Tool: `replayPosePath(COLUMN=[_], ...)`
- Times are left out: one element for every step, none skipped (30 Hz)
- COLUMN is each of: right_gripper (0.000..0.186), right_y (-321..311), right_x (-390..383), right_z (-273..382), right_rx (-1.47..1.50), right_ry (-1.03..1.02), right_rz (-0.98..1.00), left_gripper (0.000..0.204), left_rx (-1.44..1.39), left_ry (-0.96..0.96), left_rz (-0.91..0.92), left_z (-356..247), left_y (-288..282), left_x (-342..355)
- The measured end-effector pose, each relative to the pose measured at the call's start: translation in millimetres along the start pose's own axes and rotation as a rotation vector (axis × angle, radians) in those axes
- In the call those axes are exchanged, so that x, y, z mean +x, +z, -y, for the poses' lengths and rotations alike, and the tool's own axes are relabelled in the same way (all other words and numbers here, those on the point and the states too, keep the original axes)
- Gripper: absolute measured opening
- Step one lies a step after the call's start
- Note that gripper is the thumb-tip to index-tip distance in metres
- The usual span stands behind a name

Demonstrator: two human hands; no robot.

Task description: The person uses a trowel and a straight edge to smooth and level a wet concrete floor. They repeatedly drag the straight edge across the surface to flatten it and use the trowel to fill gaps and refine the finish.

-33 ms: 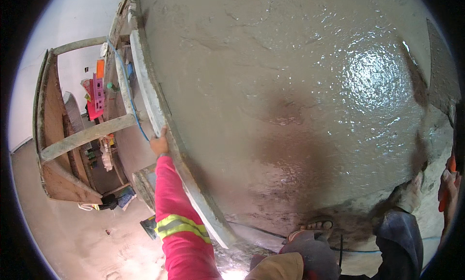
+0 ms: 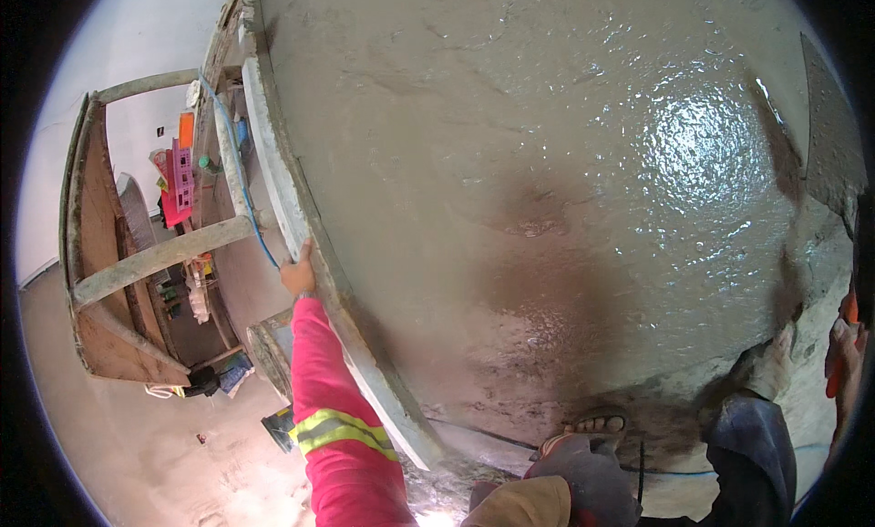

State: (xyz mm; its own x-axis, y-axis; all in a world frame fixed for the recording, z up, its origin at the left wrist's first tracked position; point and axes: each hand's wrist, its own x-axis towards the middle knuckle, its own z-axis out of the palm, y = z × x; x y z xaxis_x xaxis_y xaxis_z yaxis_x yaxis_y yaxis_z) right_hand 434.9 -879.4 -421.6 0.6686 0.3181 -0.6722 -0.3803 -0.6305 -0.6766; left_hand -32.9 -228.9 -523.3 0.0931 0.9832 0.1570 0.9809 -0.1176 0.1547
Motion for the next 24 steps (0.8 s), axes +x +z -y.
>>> replayPosePath(right_gripper=[0.021, 0.021, 0.02, 0.02, 0.019, 0.019, 0.019, 0.019, 0.019, 0.019, 0.019, 0.019, 0.019, 0.019, 0.019, 0.019, 0.019, 0.019, 0.019, 0.019, 0.02, 0.02, 0.02, 0.02], right_y=[-4, -6, -6, -6, -5, -6, -7, -6, -4, 0, 3, 3, 3, 2, 0, -4, -3, -3, -1, 2, 4, 6, 7, 8], right_x=[0, 2, 3, 4, 5, 6, 7, 8, 9, 9, 10, 12, 14, 15, 17, 18, 19, 20, 19, 19, 19, 19, 19, 19], right_z=[-2, -2, -3, -3, -3, -2, -1, 0, 2, 4, 6, 6, 6, 5, 4, 2, 3, 4, 7, 9, 10, 11, 12, 13], right_rx=[-0.018, -0.03, -0.025, -0.018, -0.012, -0.038, -0.064, -0.087, -0.088, -0.088, -0.091, -0.082, -0.073, -0.067, 0.115, 0.296, 0.293, 0.29, 0.101, -0.085, -0.074, -0.063, -0.056, -0.06], right_ry=[-0.003, -0.01, -0.012, -0.014, -0.014, -0.001, 0.012, 0.028, 0.019, 0.01, -0.001, -0.003, -0.005, -0.007, 0.092, 0.189, 0.186, 0.181, 0.074, -0.033, -0.03, -0.028, -0.024, -0.019], right_rz=[-0.003, 0.007, 0.012, 0.016, 0.015, 0.028, 0.041, 0.051, 0.038, 0.026, 0.014, 0.011, 0.008, 0.001, -0.002, -0.005, -0.001, 0.003, 0.013, 0.024, 0.025, 0.027, 0.026, 0.024], left_gripper=[0.072, 0.072, 0.072, 0.072, 0.071, 0.071, 0.071, 0.071, 0.071, 0.071, 0.072, 0.072, 0.073, 0.073, 0.074, 0.075, 0.075, 0.075, 0.075, 0.076, 0.076, 0.077, 0.077, 0.077], left_rx=[-0.022, 0.012, 0.045, 0.078, 0.093, 0.107, 0.122, 0.135, 0.147, 0.16, 0.16, 0.164, 0.167, 0.173, 0.178, 0.184, 0.23, 0.277, 0.323, 0.332, 0.341, 0.35, 0.358, 0.367], left_ry=[-0.014, -0.016, -0.016, -0.017, -0.016, -0.015, -0.013, 0.002, 0.017, 0.032, 0.057, 0.079, 0.101, 0.122, 0.141, 0.161, 0.164, 0.167, 0.169, 0.176, 0.183, 0.19, 0.174, 0.159], left_rz=[0.002, -0.026, -0.054, -0.083, -0.07, -0.057, -0.045, -0.055, -0.066, -0.076, -0.083, -0.094, -0.105, -0.088, -0.072, -0.056, -0.057, -0.058, -0.059, -0.069, -0.08, -0.09, -0.082, -0.073], left_z=[-5, 1, 7, 12, 6, -3, -10, -15, -19, -22, -19, -13, -6, -8, -11, -13, -16, -19, -20, -19, -17, -16, -20, -25], left_y=[1, 0, 1, 2, 3, 4, 5, 7, 9, 11, 15, 17, 17, 18, 20, 21, 22, 22, 22, 22, 23, 23, 23, 22], left_x=[-4, -2, 3, 8, 12, 19, 24, 27, 30, 32, 38, 45, 52, 56, 61, 64, 68, 71, 72, 73, 74, 74, 71, 68])
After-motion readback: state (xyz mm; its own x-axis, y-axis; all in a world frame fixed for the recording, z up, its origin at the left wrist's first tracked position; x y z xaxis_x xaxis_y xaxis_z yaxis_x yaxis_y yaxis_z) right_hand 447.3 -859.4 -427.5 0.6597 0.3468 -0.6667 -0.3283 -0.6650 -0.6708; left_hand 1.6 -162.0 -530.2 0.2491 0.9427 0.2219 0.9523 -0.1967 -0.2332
